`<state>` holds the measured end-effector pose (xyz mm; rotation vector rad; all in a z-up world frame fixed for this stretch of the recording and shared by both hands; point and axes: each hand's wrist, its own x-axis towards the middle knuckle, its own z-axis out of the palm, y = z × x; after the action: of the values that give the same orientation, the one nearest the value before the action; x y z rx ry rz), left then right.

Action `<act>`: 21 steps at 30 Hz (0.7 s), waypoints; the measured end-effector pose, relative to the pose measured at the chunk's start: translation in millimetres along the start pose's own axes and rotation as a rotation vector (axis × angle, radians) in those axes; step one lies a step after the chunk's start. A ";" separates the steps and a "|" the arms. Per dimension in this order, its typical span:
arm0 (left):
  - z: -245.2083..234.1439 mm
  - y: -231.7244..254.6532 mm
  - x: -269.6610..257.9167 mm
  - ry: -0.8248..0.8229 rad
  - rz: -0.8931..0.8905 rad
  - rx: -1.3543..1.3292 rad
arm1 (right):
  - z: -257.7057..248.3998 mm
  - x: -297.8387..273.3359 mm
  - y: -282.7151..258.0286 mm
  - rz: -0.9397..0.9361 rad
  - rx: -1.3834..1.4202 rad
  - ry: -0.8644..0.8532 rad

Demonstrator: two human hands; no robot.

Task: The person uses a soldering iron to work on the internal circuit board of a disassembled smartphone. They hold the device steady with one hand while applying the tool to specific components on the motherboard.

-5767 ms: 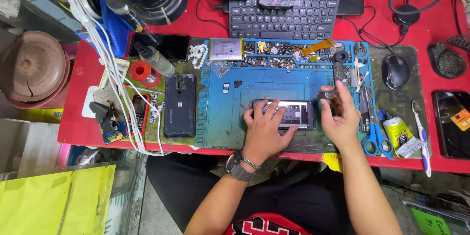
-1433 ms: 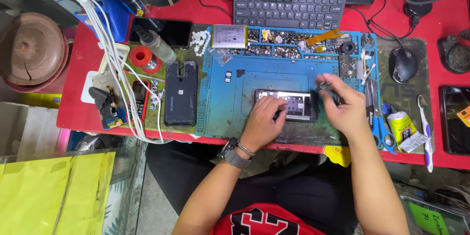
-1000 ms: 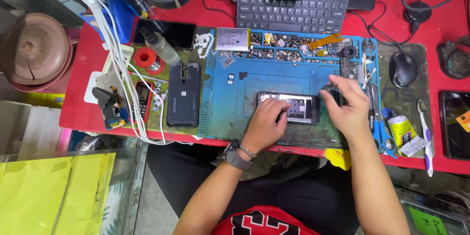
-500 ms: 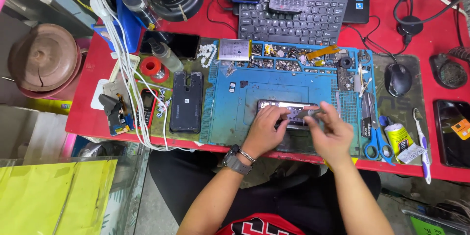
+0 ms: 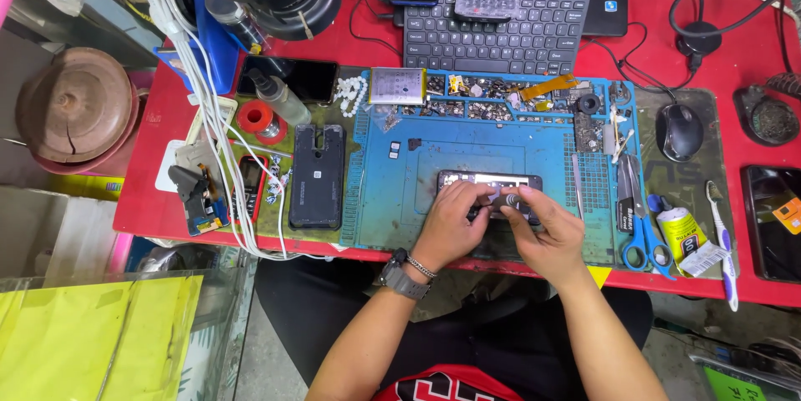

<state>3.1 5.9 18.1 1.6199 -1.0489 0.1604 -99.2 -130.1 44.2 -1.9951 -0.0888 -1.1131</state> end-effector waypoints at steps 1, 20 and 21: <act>0.5 -1.0 -0.8 0.000 0.000 0.000 | 0.2 1.0 -0.6 0.000 0.000 0.000; 0.2 1.7 0.5 0.005 0.000 0.001 | 0.8 5.2 -2.4 -0.042 0.024 -0.032; 0.3 1.2 0.5 0.002 -0.002 0.007 | 1.1 5.2 -2.0 -0.045 0.031 -0.028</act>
<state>2.4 5.4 19.3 1.6266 -1.0461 0.1647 -96.2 -129.6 49.0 -1.9907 -0.1659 -1.1057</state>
